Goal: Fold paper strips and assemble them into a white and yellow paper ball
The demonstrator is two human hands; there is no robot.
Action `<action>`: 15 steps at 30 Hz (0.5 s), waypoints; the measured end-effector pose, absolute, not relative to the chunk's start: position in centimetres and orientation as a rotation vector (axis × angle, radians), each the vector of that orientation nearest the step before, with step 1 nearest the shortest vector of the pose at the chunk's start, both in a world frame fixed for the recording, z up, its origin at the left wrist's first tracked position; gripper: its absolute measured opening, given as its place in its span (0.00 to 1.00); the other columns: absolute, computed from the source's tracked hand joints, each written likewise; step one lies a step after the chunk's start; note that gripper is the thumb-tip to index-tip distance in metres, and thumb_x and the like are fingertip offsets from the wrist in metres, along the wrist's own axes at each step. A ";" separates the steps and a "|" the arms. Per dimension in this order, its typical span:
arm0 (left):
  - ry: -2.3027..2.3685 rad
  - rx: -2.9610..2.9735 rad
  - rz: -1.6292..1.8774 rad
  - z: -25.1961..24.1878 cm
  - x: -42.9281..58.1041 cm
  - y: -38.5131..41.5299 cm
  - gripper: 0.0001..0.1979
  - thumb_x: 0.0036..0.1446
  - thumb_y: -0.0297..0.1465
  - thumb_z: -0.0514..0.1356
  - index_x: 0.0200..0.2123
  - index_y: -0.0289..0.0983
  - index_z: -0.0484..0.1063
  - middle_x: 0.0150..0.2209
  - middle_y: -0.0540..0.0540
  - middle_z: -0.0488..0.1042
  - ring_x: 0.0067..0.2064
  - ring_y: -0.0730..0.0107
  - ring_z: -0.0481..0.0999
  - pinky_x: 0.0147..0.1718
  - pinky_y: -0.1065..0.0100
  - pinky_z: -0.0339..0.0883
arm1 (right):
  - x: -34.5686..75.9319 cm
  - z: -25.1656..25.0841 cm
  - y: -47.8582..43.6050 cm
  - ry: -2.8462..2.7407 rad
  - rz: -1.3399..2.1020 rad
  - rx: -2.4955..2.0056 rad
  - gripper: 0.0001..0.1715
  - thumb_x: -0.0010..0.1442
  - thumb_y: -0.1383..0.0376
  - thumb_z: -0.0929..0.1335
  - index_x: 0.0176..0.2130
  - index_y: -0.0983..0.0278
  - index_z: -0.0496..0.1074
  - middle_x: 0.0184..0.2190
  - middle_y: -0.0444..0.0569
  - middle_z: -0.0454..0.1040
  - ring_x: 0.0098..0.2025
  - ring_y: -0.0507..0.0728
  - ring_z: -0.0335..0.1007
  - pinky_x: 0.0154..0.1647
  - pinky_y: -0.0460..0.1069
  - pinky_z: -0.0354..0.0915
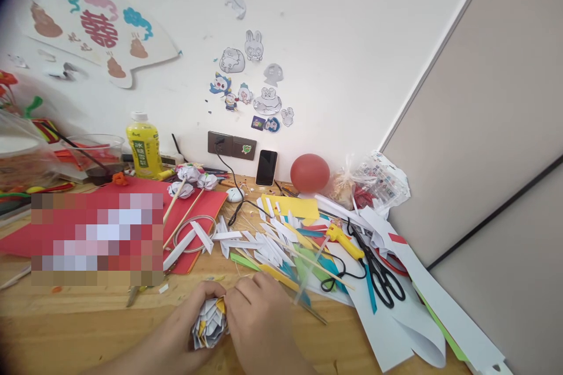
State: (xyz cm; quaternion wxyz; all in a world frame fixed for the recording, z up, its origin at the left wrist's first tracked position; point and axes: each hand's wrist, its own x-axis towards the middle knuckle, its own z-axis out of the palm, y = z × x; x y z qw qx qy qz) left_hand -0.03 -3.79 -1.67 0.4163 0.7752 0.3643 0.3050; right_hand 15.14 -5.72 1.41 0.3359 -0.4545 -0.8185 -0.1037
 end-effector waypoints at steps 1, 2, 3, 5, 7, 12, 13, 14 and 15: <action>0.908 1.942 0.777 -1.7 0.0 -3.8 0.19 0.42 0.20 0.53 0.39 0.40 0.59 0.33 0.51 0.70 0.33 0.69 0.72 0.31 0.72 0.65 | 15.2 1.4 -5.7 -2.129 -0.245 -1.189 0.16 0.60 0.70 0.57 0.26 0.63 0.68 0.22 0.45 0.69 0.26 0.52 0.62 0.25 0.47 0.58; 0.901 1.936 0.793 -1.7 0.0 -3.7 0.18 0.42 0.20 0.53 0.39 0.40 0.59 0.33 0.51 0.70 0.33 0.69 0.72 0.31 0.72 0.65 | 15.2 1.4 -5.7 -2.115 -0.204 -1.196 0.15 0.60 0.69 0.58 0.27 0.62 0.69 0.24 0.45 0.70 0.27 0.52 0.63 0.26 0.47 0.58; 0.892 1.928 0.807 -1.6 0.1 -3.7 0.18 0.42 0.20 0.53 0.38 0.40 0.59 0.33 0.51 0.70 0.34 0.70 0.71 0.32 0.72 0.65 | 15.3 1.3 -5.7 -2.094 -0.153 -1.204 0.14 0.60 0.68 0.59 0.28 0.62 0.69 0.25 0.45 0.70 0.28 0.52 0.63 0.28 0.47 0.59; 0.878 1.903 0.829 -1.4 0.1 -3.7 0.17 0.43 0.20 0.53 0.38 0.40 0.59 0.33 0.52 0.69 0.34 0.70 0.71 0.32 0.72 0.65 | 15.5 1.3 -5.6 -2.042 -0.044 -1.221 0.10 0.59 0.67 0.61 0.29 0.62 0.70 0.26 0.45 0.71 0.30 0.53 0.64 0.30 0.47 0.60; 0.859 1.865 0.825 -1.1 0.2 -3.7 0.17 0.42 0.20 0.54 0.37 0.40 0.60 0.33 0.51 0.69 0.35 0.70 0.71 0.33 0.72 0.65 | 15.8 1.4 -5.6 -1.996 0.045 -1.237 0.09 0.58 0.66 0.63 0.29 0.62 0.71 0.26 0.44 0.71 0.30 0.52 0.64 0.31 0.46 0.60; 0.832 1.683 0.798 -0.7 0.1 -3.6 0.19 0.43 0.22 0.55 0.40 0.41 0.59 0.34 0.51 0.68 0.35 0.70 0.70 0.33 0.72 0.65 | 16.5 2.0 -5.4 -1.847 0.167 -1.297 0.16 0.58 0.64 0.62 0.21 0.64 0.68 0.19 0.44 0.67 0.24 0.51 0.63 0.25 0.45 0.59; 0.833 1.649 0.791 -0.7 0.0 -3.6 0.20 0.42 0.22 0.55 0.41 0.41 0.58 0.34 0.51 0.68 0.35 0.70 0.70 0.32 0.73 0.65 | 16.6 2.1 -5.4 -1.817 0.206 -1.310 0.16 0.58 0.64 0.61 0.21 0.65 0.68 0.19 0.43 0.66 0.24 0.51 0.62 0.24 0.44 0.58; 0.833 1.621 0.785 -0.7 0.0 -3.6 0.21 0.41 0.22 0.55 0.41 0.41 0.58 0.34 0.51 0.68 0.35 0.71 0.70 0.32 0.73 0.65 | 16.7 2.2 -5.3 -1.797 0.253 -1.315 0.15 0.57 0.64 0.61 0.22 0.65 0.68 0.19 0.43 0.66 0.23 0.50 0.62 0.24 0.44 0.59; 0.829 1.599 0.782 -0.6 0.0 -3.5 0.22 0.40 0.22 0.55 0.41 0.41 0.58 0.34 0.52 0.67 0.35 0.71 0.69 0.31 0.73 0.65 | 16.7 2.2 -5.3 -1.789 0.306 -1.314 0.13 0.56 0.65 0.62 0.23 0.65 0.68 0.20 0.43 0.67 0.24 0.50 0.63 0.25 0.44 0.59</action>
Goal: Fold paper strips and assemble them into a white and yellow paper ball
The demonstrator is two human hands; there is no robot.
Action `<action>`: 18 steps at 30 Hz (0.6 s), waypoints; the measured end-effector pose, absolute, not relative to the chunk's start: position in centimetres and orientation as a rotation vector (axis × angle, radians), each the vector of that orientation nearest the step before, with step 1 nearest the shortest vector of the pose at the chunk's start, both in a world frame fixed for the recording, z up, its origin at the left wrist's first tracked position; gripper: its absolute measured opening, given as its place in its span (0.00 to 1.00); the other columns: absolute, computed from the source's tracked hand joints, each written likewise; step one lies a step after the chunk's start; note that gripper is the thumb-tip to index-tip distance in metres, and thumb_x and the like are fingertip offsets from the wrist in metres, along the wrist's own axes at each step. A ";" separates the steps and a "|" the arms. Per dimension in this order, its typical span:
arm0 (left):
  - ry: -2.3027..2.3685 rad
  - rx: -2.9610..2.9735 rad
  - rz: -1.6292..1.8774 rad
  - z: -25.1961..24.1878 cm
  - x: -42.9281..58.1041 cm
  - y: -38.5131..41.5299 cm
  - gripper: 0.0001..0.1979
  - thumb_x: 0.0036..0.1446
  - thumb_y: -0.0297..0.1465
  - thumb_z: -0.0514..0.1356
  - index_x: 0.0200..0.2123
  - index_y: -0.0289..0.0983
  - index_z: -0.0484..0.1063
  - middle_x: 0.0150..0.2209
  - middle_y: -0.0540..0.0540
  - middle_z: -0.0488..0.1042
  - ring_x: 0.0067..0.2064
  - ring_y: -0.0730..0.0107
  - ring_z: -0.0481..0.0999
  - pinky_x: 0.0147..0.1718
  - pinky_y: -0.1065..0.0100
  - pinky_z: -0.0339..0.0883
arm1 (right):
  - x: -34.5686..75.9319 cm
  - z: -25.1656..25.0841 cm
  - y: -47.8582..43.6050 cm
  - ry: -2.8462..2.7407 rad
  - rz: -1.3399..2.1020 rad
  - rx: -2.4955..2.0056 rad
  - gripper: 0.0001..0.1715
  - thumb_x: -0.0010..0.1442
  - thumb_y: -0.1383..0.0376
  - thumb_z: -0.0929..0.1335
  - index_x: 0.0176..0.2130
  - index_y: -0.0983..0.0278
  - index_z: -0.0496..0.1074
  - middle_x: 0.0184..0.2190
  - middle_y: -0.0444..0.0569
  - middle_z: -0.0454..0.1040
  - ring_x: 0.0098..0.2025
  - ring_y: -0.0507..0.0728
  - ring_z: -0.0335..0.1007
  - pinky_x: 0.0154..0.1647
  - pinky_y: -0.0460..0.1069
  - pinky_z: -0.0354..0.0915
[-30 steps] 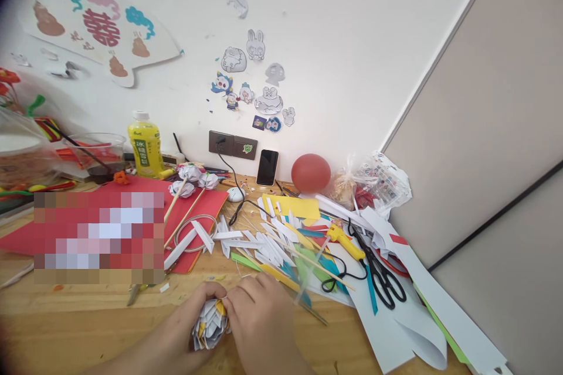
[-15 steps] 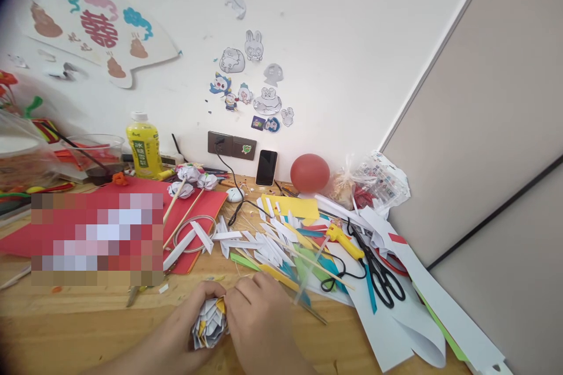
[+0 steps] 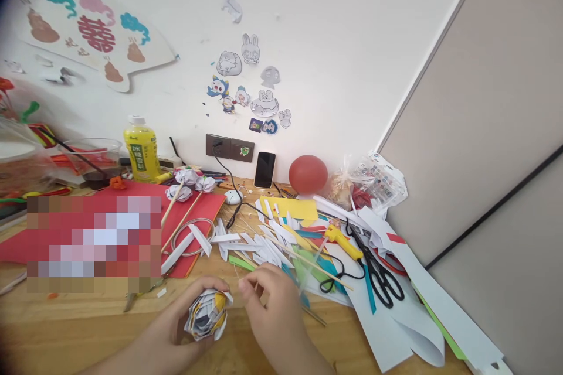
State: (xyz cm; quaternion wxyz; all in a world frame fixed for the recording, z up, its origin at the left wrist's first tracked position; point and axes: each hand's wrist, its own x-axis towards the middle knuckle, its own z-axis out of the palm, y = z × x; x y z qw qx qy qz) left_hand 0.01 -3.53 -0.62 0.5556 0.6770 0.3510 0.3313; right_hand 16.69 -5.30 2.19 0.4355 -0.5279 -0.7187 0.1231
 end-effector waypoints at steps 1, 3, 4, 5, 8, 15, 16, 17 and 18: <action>0.826 1.581 0.784 -0.6 0.0 -3.5 0.22 0.39 0.21 0.55 0.41 0.41 0.58 0.34 0.52 0.67 0.35 0.70 0.69 0.31 0.73 0.64 | 16.6 2.2 -5.3 -1.786 0.361 -1.309 0.10 0.55 0.66 0.63 0.24 0.65 0.69 0.21 0.44 0.68 0.24 0.50 0.63 0.25 0.44 0.60; 0.822 1.560 0.788 -0.6 0.0 -3.5 0.23 0.38 0.21 0.54 0.41 0.42 0.57 0.33 0.53 0.67 0.36 0.70 0.69 0.30 0.74 0.63 | 16.3 2.1 -5.4 -1.778 0.459 -1.304 0.06 0.52 0.68 0.65 0.25 0.65 0.70 0.23 0.44 0.69 0.25 0.50 0.65 0.27 0.44 0.61; 0.822 1.558 0.787 -0.7 0.1 -3.5 0.24 0.38 0.21 0.54 0.41 0.42 0.56 0.32 0.53 0.67 0.36 0.70 0.69 0.29 0.74 0.63 | 16.0 2.1 -5.5 -1.767 0.498 -1.310 0.06 0.51 0.69 0.65 0.24 0.65 0.70 0.22 0.44 0.69 0.26 0.51 0.65 0.27 0.44 0.61; 0.823 1.560 0.783 -0.8 0.1 -3.5 0.24 0.38 0.20 0.54 0.41 0.42 0.55 0.32 0.54 0.66 0.35 0.70 0.69 0.28 0.74 0.62 | 15.8 2.0 -5.6 -1.753 0.535 -1.317 0.06 0.51 0.69 0.66 0.23 0.65 0.70 0.22 0.44 0.69 0.26 0.51 0.65 0.28 0.44 0.62; 0.826 1.575 0.778 -1.1 0.1 -3.5 0.24 0.37 0.20 0.54 0.41 0.43 0.55 0.31 0.55 0.66 0.33 0.71 0.69 0.28 0.75 0.62 | 15.3 1.9 -5.9 -1.701 0.643 -1.330 0.05 0.50 0.69 0.66 0.24 0.65 0.70 0.23 0.44 0.70 0.28 0.51 0.66 0.28 0.44 0.62; 0.850 1.604 0.799 -1.0 0.0 -3.4 0.24 0.36 0.20 0.53 0.40 0.42 0.57 0.32 0.54 0.66 0.34 0.71 0.69 0.29 0.74 0.62 | 15.4 2.1 -5.8 -1.677 0.688 -1.317 0.13 0.55 0.64 0.62 0.23 0.66 0.70 0.21 0.46 0.70 0.26 0.52 0.66 0.27 0.44 0.62; 0.847 1.607 0.803 -0.9 -0.1 -3.4 0.24 0.36 0.20 0.53 0.40 0.42 0.57 0.32 0.54 0.66 0.34 0.70 0.69 0.29 0.73 0.62 | 15.5 2.2 -5.8 -1.682 0.702 -1.309 0.13 0.55 0.64 0.62 0.23 0.66 0.70 0.22 0.46 0.70 0.27 0.52 0.66 0.27 0.45 0.62; 0.841 1.607 0.807 -0.8 -0.1 -3.4 0.23 0.36 0.20 0.53 0.39 0.41 0.58 0.32 0.54 0.66 0.34 0.70 0.69 0.30 0.73 0.62 | 15.5 2.2 -5.8 -1.684 0.722 -1.296 0.14 0.55 0.63 0.62 0.23 0.66 0.70 0.22 0.46 0.70 0.27 0.53 0.66 0.27 0.45 0.62; 0.832 1.605 0.812 -0.7 -0.1 -3.4 0.23 0.35 0.20 0.53 0.39 0.41 0.59 0.32 0.54 0.66 0.34 0.70 0.69 0.30 0.73 0.62 | 15.5 2.2 -5.8 -1.683 0.746 -1.283 0.14 0.55 0.63 0.62 0.23 0.66 0.70 0.23 0.47 0.71 0.28 0.53 0.67 0.28 0.45 0.62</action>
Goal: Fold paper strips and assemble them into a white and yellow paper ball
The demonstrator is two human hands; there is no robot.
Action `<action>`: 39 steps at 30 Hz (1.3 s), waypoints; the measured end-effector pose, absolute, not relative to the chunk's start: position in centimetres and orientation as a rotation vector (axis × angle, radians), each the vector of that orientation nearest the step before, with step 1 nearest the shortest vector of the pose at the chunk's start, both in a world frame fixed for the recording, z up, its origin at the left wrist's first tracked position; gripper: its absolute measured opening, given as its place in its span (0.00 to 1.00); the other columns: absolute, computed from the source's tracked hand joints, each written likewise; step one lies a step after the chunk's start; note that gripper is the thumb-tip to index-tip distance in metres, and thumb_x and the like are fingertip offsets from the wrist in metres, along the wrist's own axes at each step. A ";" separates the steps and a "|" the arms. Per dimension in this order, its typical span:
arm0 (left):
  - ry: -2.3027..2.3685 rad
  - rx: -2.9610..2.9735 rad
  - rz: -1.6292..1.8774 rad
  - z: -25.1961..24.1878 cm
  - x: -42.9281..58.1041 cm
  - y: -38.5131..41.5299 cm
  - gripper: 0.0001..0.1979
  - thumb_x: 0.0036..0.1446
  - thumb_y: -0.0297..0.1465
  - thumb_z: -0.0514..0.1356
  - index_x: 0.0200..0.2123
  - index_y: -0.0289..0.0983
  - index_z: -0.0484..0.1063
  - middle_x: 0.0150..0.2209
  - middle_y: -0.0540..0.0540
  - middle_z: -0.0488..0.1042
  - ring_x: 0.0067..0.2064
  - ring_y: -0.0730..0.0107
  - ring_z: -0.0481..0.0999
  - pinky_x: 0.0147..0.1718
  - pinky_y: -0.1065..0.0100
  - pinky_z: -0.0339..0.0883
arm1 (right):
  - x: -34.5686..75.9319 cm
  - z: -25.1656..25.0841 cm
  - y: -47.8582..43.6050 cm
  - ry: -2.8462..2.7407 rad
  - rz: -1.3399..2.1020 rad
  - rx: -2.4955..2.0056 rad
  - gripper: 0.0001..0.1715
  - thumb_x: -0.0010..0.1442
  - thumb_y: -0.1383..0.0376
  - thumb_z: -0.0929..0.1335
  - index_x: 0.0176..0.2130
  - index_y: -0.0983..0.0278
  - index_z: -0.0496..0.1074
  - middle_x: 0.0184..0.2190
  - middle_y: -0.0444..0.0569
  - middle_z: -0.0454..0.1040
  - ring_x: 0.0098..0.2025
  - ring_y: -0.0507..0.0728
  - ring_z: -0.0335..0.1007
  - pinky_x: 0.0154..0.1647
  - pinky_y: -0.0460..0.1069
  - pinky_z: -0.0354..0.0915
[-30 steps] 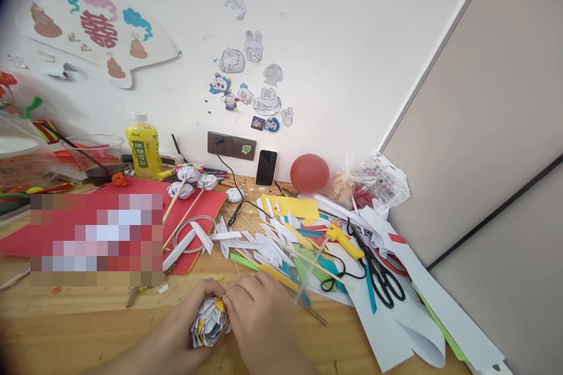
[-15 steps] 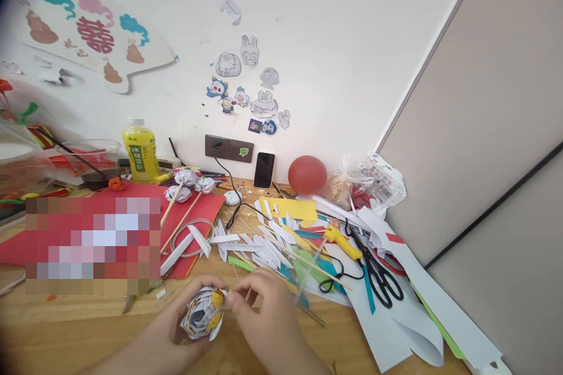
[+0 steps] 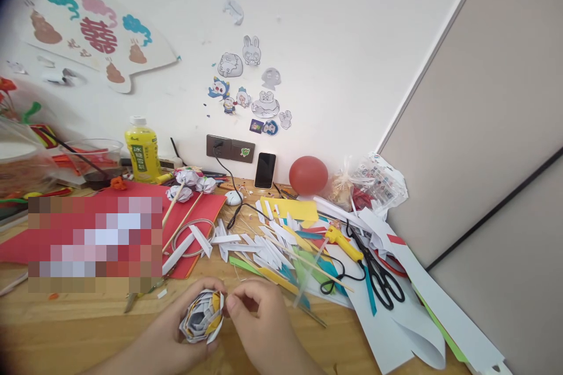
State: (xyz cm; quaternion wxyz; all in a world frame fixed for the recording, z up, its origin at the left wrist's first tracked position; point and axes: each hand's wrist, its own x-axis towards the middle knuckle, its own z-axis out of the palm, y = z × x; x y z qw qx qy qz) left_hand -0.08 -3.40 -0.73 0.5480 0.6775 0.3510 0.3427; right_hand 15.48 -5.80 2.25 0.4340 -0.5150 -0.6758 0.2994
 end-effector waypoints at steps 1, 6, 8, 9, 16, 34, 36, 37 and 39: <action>0.822 1.601 0.817 -0.6 -0.1 -3.4 0.22 0.35 0.20 0.53 0.38 0.41 0.59 0.32 0.54 0.67 0.34 0.70 0.69 0.31 0.72 0.63 | 15.5 2.3 -5.8 -1.679 0.768 -1.272 0.14 0.55 0.64 0.62 0.23 0.66 0.70 0.23 0.47 0.71 0.28 0.53 0.67 0.29 0.45 0.62; 0.816 1.620 0.803 -0.2 0.1 -3.3 0.19 0.35 0.21 0.53 0.35 0.39 0.61 0.30 0.54 0.67 0.32 0.71 0.68 0.30 0.72 0.61 | 16.0 2.3 -5.6 -1.640 0.892 -1.323 0.13 0.54 0.63 0.63 0.23 0.66 0.71 0.23 0.47 0.70 0.28 0.52 0.66 0.30 0.45 0.61; 0.808 1.626 0.794 -0.2 0.1 -3.2 0.18 0.35 0.21 0.53 0.34 0.39 0.61 0.28 0.55 0.65 0.30 0.72 0.67 0.28 0.73 0.60 | 16.0 2.2 -5.5 -1.611 0.993 -1.328 0.12 0.53 0.63 0.64 0.23 0.67 0.71 0.22 0.46 0.69 0.27 0.52 0.65 0.28 0.45 0.60; 0.798 1.625 0.795 -0.3 0.1 -3.2 0.18 0.35 0.21 0.54 0.34 0.39 0.61 0.27 0.55 0.64 0.29 0.73 0.66 0.27 0.74 0.60 | 16.0 2.1 -5.5 -1.585 1.032 -1.324 0.12 0.52 0.62 0.64 0.23 0.67 0.70 0.22 0.46 0.69 0.27 0.52 0.64 0.28 0.45 0.60; 0.800 1.527 0.873 -1.1 0.1 -2.9 0.21 0.37 0.22 0.55 0.37 0.42 0.55 0.30 0.56 0.65 0.30 0.73 0.68 0.28 0.74 0.62 | 15.6 2.1 -5.4 -1.482 1.119 -1.288 0.12 0.52 0.63 0.63 0.24 0.67 0.70 0.23 0.47 0.70 0.27 0.53 0.66 0.29 0.46 0.61; 0.758 1.957 0.875 -1.3 0.5 -3.7 0.25 0.41 0.19 0.54 0.45 0.41 0.60 0.45 0.46 0.70 0.45 0.66 0.71 0.42 0.70 0.66 | 16.0 1.9 -5.4 -1.642 0.817 -1.301 0.05 0.42 0.70 0.71 0.24 0.65 0.71 0.24 0.44 0.69 0.28 0.52 0.66 0.30 0.46 0.62; 0.760 1.977 0.880 -1.4 0.5 -3.7 0.23 0.42 0.20 0.54 0.44 0.41 0.60 0.43 0.47 0.71 0.43 0.67 0.72 0.40 0.71 0.66 | 16.0 1.9 -5.4 -1.632 0.884 -1.326 0.04 0.43 0.69 0.71 0.24 0.65 0.71 0.24 0.44 0.69 0.29 0.52 0.66 0.30 0.45 0.62; 0.761 1.984 0.879 -1.4 0.4 -3.7 0.22 0.43 0.20 0.54 0.43 0.41 0.60 0.42 0.47 0.72 0.42 0.68 0.72 0.39 0.72 0.66 | 16.0 1.9 -5.4 -1.623 0.926 -1.327 0.04 0.44 0.68 0.71 0.24 0.65 0.71 0.24 0.44 0.69 0.29 0.52 0.66 0.30 0.45 0.62; 0.767 1.998 0.872 -1.3 0.4 -3.8 0.23 0.42 0.20 0.54 0.43 0.42 0.59 0.41 0.48 0.71 0.41 0.68 0.72 0.38 0.72 0.66 | 16.1 1.8 -5.3 -1.597 0.995 -1.322 0.05 0.44 0.66 0.71 0.24 0.65 0.71 0.24 0.44 0.69 0.28 0.53 0.66 0.30 0.45 0.62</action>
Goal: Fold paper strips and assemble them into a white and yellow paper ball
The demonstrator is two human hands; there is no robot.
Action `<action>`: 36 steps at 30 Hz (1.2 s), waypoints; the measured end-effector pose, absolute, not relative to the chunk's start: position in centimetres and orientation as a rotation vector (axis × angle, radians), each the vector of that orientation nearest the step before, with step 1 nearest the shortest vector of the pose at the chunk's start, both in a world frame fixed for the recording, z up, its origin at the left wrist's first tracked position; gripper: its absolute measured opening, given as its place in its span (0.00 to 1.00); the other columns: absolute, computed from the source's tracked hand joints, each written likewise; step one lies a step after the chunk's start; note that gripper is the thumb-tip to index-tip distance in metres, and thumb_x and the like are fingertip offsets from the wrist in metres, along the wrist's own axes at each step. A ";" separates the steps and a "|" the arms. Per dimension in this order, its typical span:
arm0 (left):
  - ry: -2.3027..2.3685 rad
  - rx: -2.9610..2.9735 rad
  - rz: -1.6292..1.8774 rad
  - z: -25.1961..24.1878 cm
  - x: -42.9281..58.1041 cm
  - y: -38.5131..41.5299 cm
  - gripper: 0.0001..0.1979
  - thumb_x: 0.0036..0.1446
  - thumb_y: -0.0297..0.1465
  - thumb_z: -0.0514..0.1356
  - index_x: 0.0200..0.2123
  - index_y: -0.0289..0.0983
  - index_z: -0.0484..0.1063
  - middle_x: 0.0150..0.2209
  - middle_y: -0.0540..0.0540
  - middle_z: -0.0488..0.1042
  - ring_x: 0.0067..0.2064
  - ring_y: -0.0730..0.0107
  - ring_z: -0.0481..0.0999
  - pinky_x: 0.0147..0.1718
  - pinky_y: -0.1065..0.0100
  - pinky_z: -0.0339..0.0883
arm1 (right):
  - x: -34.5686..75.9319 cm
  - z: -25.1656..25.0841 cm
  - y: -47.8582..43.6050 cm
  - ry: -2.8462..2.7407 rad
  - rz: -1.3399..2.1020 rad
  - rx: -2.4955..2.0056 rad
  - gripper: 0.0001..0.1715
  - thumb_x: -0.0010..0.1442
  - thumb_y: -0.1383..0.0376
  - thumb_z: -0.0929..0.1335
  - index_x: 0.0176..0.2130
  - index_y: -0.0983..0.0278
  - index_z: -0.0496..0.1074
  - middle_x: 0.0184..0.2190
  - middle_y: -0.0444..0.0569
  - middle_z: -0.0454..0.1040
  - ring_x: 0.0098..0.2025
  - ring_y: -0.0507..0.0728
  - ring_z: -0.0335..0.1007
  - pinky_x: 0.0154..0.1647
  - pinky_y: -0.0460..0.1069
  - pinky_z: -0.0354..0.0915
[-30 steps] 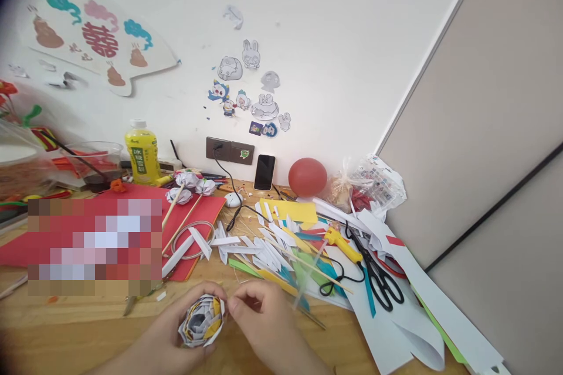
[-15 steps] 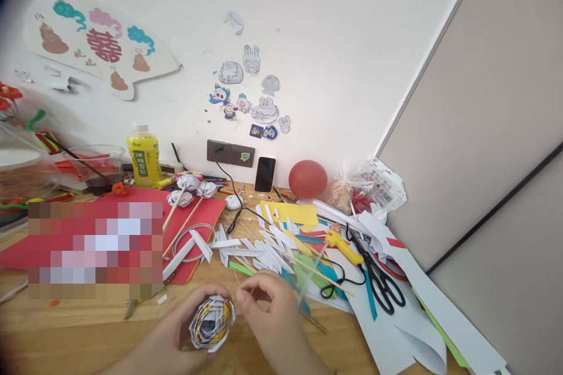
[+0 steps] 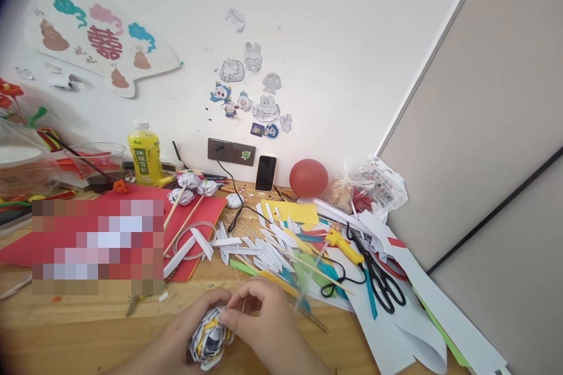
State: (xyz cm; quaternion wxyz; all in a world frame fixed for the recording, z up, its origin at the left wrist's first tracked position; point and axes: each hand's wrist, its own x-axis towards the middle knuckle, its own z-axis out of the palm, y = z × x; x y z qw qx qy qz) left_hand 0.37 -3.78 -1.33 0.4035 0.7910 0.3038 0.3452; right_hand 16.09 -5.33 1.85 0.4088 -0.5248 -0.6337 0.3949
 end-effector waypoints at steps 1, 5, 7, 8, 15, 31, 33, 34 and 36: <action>0.777 2.002 0.866 -1.3 0.3 -3.8 0.23 0.42 0.20 0.54 0.43 0.42 0.59 0.40 0.49 0.71 0.41 0.69 0.72 0.38 0.72 0.66 | 16.1 1.8 -5.3 -1.587 1.013 -1.323 0.05 0.45 0.65 0.71 0.25 0.66 0.71 0.24 0.44 0.69 0.28 0.53 0.65 0.30 0.46 0.62; 0.830 2.010 0.809 -1.1 0.3 -3.8 0.19 0.42 0.21 0.53 0.40 0.41 0.59 0.35 0.50 0.71 0.34 0.71 0.73 0.32 0.74 0.66 | 16.1 1.6 -5.2 -1.598 1.012 -1.341 0.04 0.47 0.66 0.69 0.25 0.66 0.71 0.24 0.45 0.69 0.29 0.53 0.65 0.30 0.46 0.61; 0.855 2.017 0.791 -1.1 0.3 -3.8 0.17 0.42 0.21 0.53 0.38 0.40 0.59 0.32 0.51 0.70 0.31 0.72 0.72 0.29 0.74 0.66 | 15.9 1.7 -5.3 -1.619 0.975 -1.332 0.04 0.48 0.66 0.68 0.25 0.66 0.70 0.25 0.45 0.69 0.30 0.53 0.65 0.31 0.46 0.62; 0.863 2.020 0.787 -1.2 0.3 -3.8 0.17 0.41 0.21 0.53 0.38 0.40 0.59 0.31 0.51 0.70 0.31 0.72 0.71 0.28 0.74 0.65 | 15.9 1.7 -5.4 -1.634 0.951 -1.321 0.04 0.49 0.66 0.68 0.25 0.66 0.70 0.25 0.45 0.69 0.30 0.53 0.65 0.31 0.45 0.62; 0.859 2.005 0.796 -1.6 0.3 -3.9 0.18 0.41 0.21 0.54 0.38 0.40 0.58 0.33 0.51 0.70 0.32 0.71 0.71 0.30 0.73 0.65 | 15.9 1.8 -5.5 -1.905 0.454 -1.299 0.06 0.54 0.66 0.65 0.27 0.64 0.69 0.25 0.44 0.68 0.29 0.52 0.65 0.30 0.45 0.62; 0.906 2.064 0.789 -1.8 0.0 -3.6 0.17 0.44 0.20 0.53 0.39 0.41 0.58 0.34 0.51 0.70 0.34 0.70 0.72 0.32 0.72 0.66 | 15.5 1.5 -5.8 -2.121 -0.179 -1.211 0.14 0.60 0.67 0.59 0.25 0.65 0.67 0.23 0.47 0.68 0.28 0.53 0.62 0.26 0.47 0.59; 0.897 2.065 0.797 -1.7 0.0 -3.7 0.17 0.45 0.21 0.53 0.39 0.41 0.58 0.33 0.51 0.70 0.33 0.70 0.72 0.32 0.72 0.66 | 15.4 1.4 -5.8 -2.124 -0.195 -1.210 0.14 0.59 0.68 0.59 0.25 0.65 0.67 0.23 0.47 0.69 0.28 0.53 0.62 0.26 0.47 0.59; 0.894 2.065 0.802 -1.7 0.0 -3.7 0.17 0.45 0.21 0.53 0.39 0.40 0.58 0.33 0.51 0.70 0.33 0.70 0.72 0.32 0.72 0.66 | 15.4 1.4 -5.8 -2.130 -0.206 -1.208 0.14 0.59 0.69 0.58 0.26 0.65 0.67 0.23 0.47 0.69 0.27 0.53 0.62 0.26 0.47 0.59; 0.890 2.066 0.801 -1.8 0.0 -3.7 0.17 0.44 0.21 0.53 0.39 0.41 0.58 0.33 0.51 0.70 0.33 0.70 0.72 0.31 0.73 0.66 | 15.3 1.3 -5.7 -2.142 -0.220 -1.210 0.14 0.59 0.69 0.58 0.26 0.65 0.67 0.23 0.48 0.68 0.27 0.53 0.62 0.26 0.47 0.59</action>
